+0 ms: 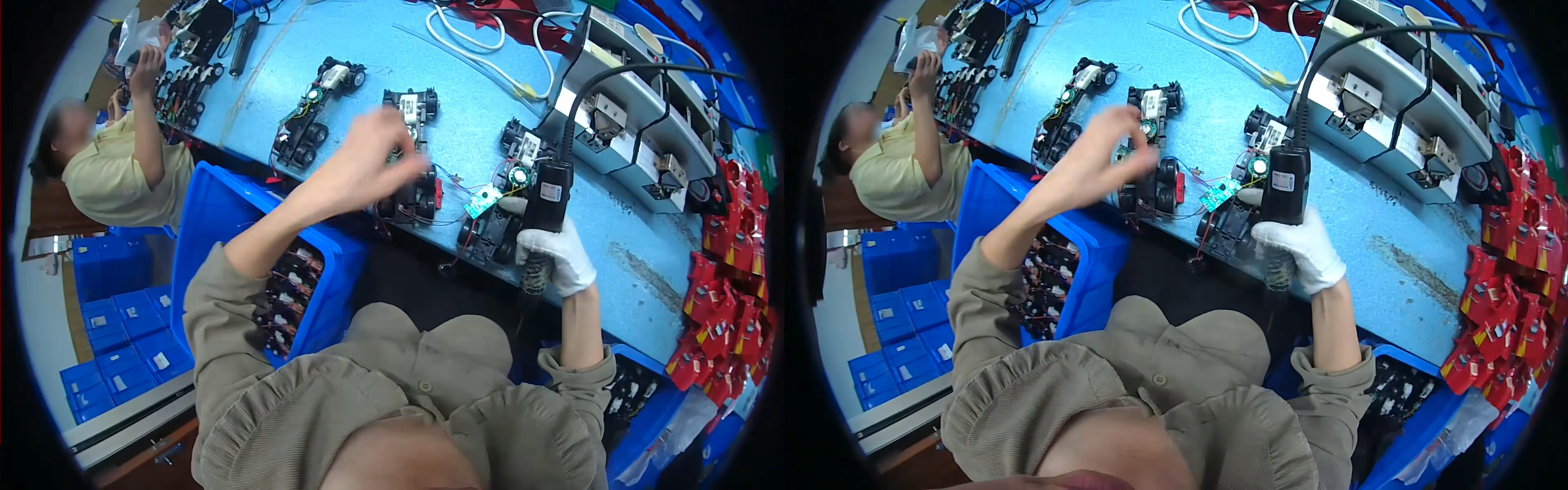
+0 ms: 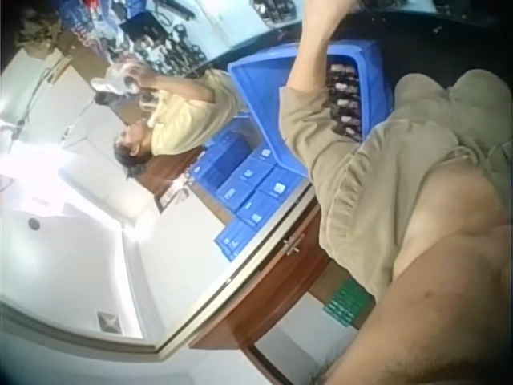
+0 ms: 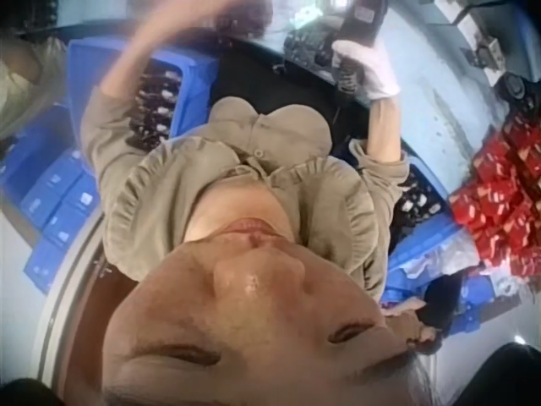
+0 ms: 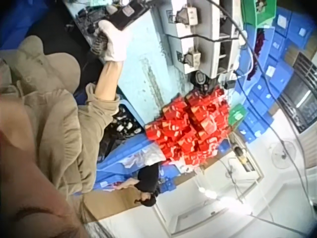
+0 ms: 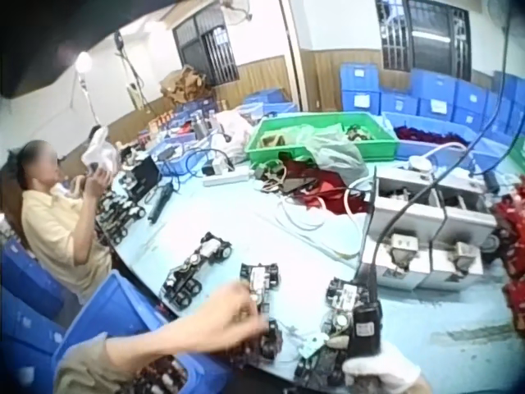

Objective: Assembling electronic components for toys using an electric screwdriver at a factory workbench.

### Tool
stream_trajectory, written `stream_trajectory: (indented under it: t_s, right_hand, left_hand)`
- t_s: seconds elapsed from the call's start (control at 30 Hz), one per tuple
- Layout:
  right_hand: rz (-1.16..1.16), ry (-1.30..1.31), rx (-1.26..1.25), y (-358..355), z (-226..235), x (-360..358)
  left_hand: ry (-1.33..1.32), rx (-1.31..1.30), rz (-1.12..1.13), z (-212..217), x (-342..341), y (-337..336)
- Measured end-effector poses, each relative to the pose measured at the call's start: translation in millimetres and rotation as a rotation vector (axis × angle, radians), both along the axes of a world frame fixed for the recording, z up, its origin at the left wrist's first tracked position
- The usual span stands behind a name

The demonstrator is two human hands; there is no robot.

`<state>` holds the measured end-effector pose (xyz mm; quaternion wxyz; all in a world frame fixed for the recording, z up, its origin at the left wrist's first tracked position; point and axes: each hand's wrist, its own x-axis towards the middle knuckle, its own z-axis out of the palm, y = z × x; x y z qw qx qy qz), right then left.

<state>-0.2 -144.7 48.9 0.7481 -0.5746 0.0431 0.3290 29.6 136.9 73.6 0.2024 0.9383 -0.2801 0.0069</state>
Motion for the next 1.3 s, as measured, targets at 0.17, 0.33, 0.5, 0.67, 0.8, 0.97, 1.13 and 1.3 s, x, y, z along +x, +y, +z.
stream_trajectory:
  t_s: [0.17,0.33,0.5,0.67,0.8,0.97,1.13,1.3]
  right_hand:
    - [-0.009,0.002,-0.002,3.7,-6.6,-10.0]
    - [0.029,-0.006,-0.010,-2.4,-8.5,-16.6]
    - [0.025,-0.028,0.008,-8.5,-10.8,-17.5]
    - [0.019,-0.058,-0.056,-11.9,-8.0,-24.7]
    - [0.003,-0.069,-0.097,-17.3,-5.6,-28.6]
    - [-0.059,-0.047,-0.086,-29.4,-8.6,-34.1]
    - [-0.064,0.000,0.021,-41.3,5.4,-39.0]
    - [-0.049,-0.139,0.051,-34.1,8.4,-34.9]
  left_hand:
    - [-0.061,0.002,0.528,-23.4,28.2,-20.8]
    - [0.464,-0.376,0.327,2.7,40.5,15.9]
    - [0.206,-0.235,0.343,10.9,41.2,20.7]
    - [-0.063,-0.112,0.301,-18.6,40.1,19.5]
    - [-0.389,0.116,0.192,-29.0,31.0,-5.9]
    - [0.043,-0.190,-0.152,-23.2,-36.7,-63.8]
    - [0.442,-0.430,-0.035,-42.8,-71.8,-73.9]
    - [1.169,-0.384,-0.049,10.0,-58.3,-46.8]
